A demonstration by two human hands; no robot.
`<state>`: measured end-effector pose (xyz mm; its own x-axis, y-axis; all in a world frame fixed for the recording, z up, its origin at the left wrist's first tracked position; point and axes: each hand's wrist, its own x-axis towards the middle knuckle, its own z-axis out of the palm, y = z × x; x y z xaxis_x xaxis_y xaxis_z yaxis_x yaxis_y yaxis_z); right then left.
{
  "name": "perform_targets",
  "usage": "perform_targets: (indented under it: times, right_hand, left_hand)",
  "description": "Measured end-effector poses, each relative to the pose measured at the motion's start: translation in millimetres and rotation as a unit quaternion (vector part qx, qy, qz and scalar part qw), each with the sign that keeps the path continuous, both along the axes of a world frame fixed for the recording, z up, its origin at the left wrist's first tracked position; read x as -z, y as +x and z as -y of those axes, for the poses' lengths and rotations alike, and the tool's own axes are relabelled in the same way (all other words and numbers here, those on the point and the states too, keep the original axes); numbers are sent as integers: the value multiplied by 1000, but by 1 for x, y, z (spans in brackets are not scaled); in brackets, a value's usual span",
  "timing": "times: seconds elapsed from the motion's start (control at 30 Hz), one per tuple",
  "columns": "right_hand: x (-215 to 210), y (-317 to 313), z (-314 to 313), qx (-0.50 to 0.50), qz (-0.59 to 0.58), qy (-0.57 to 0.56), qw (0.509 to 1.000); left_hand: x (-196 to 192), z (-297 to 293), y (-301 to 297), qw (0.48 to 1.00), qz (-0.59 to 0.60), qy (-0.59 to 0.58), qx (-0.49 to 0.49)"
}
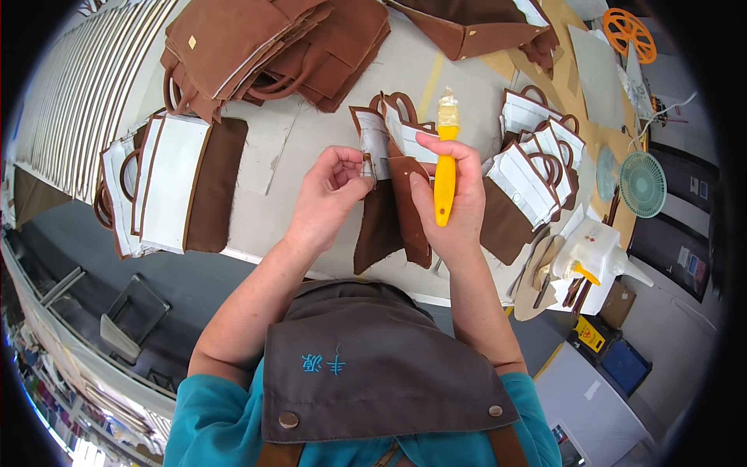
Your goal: The person assembles brown tote bags by applying glue to the white interior lining and pressing it against the brown exterior fabric. They handle the bags one at a time, using a yellow glue applicator to secure the lining, and then place the finished units into a stack.
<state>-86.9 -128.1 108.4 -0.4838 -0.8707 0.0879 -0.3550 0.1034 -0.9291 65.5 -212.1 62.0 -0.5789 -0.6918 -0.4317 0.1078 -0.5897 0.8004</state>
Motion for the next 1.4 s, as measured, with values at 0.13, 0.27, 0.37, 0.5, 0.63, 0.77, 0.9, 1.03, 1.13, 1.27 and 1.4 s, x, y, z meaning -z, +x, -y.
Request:
perform_targets:
  times: [0.13,0.27,0.37,0.5,0.63,0.77,0.9,1.03,1.13,1.27,1.4]
  right_hand:
    - [1,2,0,0,-11,0,1000]
    - [1,0,0,-5,-15,12,1000]
    - [1,-5,2,7,-47,3,999]
    - [-13,4,8,14,-59,70,996]
    - [-19,-5,10,7,-137,86,987]
    - [-28,-16,11,-1,-160,115,980]
    - [-24,-26,13,-4,-203,81,976]
    - [-25,-26,16,-3,-176,84,981]
    - [-27,-25,17,10,-164,82,983]
    - [-22,-28,16,12,-152,56,987]
    - [-25,-31,16,17,-149,67,986]
  left_hand:
    - [-3,2,-5,999,47,-6,13]
    - [3,2,-6,994,83,-64,28]
    - [4,3,-8,991,95,-81,38]
    - [-6,0,-21,993,80,-74,36]
    - [-17,3,-34,993,63,-86,55]
    - [-23,6,-42,979,99,-155,83]
    - [-17,7,-54,962,123,-238,52]
    - [-25,6,-57,936,174,-302,57]
    - [-24,1,-60,938,170,-298,41]
    - [-25,6,-62,948,161,-259,94]
    - [-20,17,-63,964,113,-197,135]
